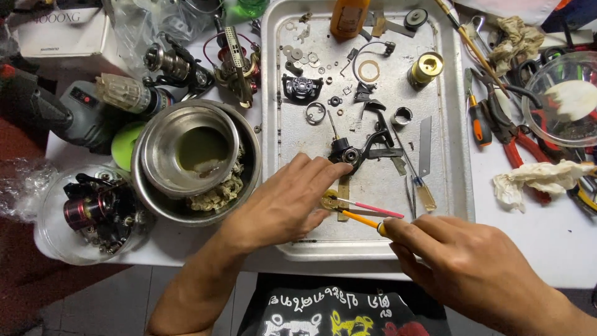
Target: Disassembling, cleaning, oiling, and reassembling a fishing reel on a parts tray using a screwdriver.
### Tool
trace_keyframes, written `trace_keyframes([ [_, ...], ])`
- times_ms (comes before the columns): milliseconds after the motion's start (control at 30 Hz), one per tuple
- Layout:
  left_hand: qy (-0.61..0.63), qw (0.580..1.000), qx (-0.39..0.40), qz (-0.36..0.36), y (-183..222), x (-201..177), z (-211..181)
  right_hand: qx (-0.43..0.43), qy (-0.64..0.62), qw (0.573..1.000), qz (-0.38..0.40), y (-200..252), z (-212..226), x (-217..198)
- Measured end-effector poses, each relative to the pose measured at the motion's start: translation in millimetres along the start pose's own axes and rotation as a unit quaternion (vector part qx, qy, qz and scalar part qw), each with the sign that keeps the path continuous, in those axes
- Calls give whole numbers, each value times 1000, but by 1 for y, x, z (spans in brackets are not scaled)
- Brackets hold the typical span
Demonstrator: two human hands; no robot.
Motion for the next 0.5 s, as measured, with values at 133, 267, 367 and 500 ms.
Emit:
trace_keyframes([
  [133, -33, 998, -34, 45, -1, 15, 9, 1, 18, 1000, 8, -11, 10, -5],
  [267, -50, 997, -43, 41, -1, 18, 8, -6, 19, 1000, 2, -16, 15, -1],
  [367, -51, 996, -48, 49, -1, 21, 10, 2, 18, 1000, 12, -18, 16, 5],
  [500, -39, 997, -46, 37, -1, 19, 10, 12, 23, 999, 33, -22, 16, 8],
])
Point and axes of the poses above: each hand's wrist, its own y-axis away from the middle knuckle, its own x-axis out of the palm, z = x × y, the point moved 5 cm from there along -y, towards the middle knuckle, and after that the axes turned 9 degrees about z, right-handed, at the moved point
